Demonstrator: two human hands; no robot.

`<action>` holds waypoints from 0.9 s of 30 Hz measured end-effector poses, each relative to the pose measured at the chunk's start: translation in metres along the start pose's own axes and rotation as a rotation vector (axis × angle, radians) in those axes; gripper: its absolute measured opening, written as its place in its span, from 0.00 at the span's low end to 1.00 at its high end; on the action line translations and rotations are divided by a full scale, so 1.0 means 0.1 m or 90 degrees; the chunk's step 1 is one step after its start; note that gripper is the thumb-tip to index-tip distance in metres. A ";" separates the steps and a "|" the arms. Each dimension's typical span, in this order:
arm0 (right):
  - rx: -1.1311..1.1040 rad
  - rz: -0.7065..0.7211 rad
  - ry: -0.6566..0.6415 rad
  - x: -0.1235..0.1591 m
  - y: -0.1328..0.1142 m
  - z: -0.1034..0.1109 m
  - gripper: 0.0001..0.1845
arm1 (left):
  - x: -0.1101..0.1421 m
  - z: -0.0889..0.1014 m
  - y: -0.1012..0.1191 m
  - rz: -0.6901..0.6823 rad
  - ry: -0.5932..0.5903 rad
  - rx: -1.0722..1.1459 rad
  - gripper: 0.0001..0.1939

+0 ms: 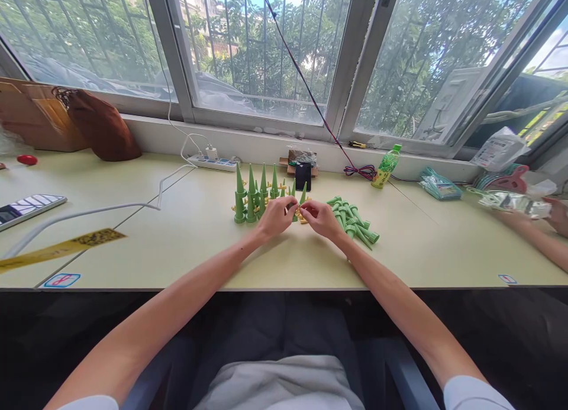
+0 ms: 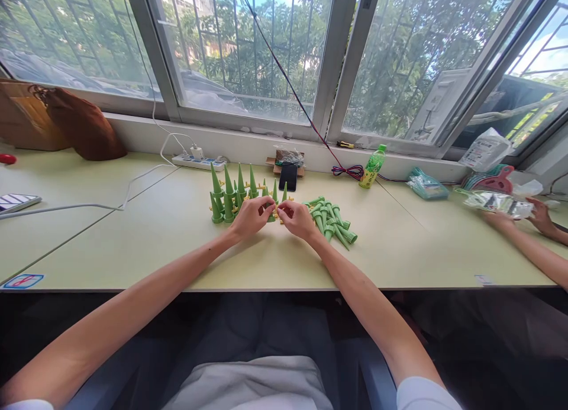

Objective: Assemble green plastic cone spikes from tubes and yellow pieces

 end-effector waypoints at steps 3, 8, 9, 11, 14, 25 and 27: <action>0.001 0.002 0.000 0.00 0.01 0.00 0.12 | 0.00 0.00 0.00 -0.001 -0.001 0.000 0.07; 0.012 0.005 0.004 -0.01 0.02 0.00 0.11 | 0.00 -0.01 0.00 0.001 -0.004 -0.004 0.08; 0.012 0.004 0.003 -0.01 0.02 0.00 0.11 | 0.00 -0.01 -0.01 0.001 -0.003 -0.005 0.08; 0.010 0.003 0.002 -0.01 0.03 -0.01 0.11 | 0.00 -0.01 -0.01 -0.001 -0.001 -0.008 0.07; 0.006 0.002 0.002 -0.01 0.04 -0.01 0.11 | 0.00 -0.01 -0.01 -0.003 -0.002 -0.007 0.07; 0.012 -0.008 0.002 -0.01 0.04 -0.01 0.13 | 0.00 -0.01 -0.01 0.003 0.000 -0.007 0.07; 0.011 -0.009 0.004 -0.02 0.03 -0.01 0.13 | 0.00 -0.01 -0.01 0.000 0.002 -0.010 0.07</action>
Point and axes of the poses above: each hand's wrist, its own x-axis away from the middle knuckle, its own z-axis out of the back of the hand, y = z × x, the point moved 2 cm from there along -x, towards the middle knuckle, and after that the axes turned 11 degrees about -y, right-handed, at the moved point
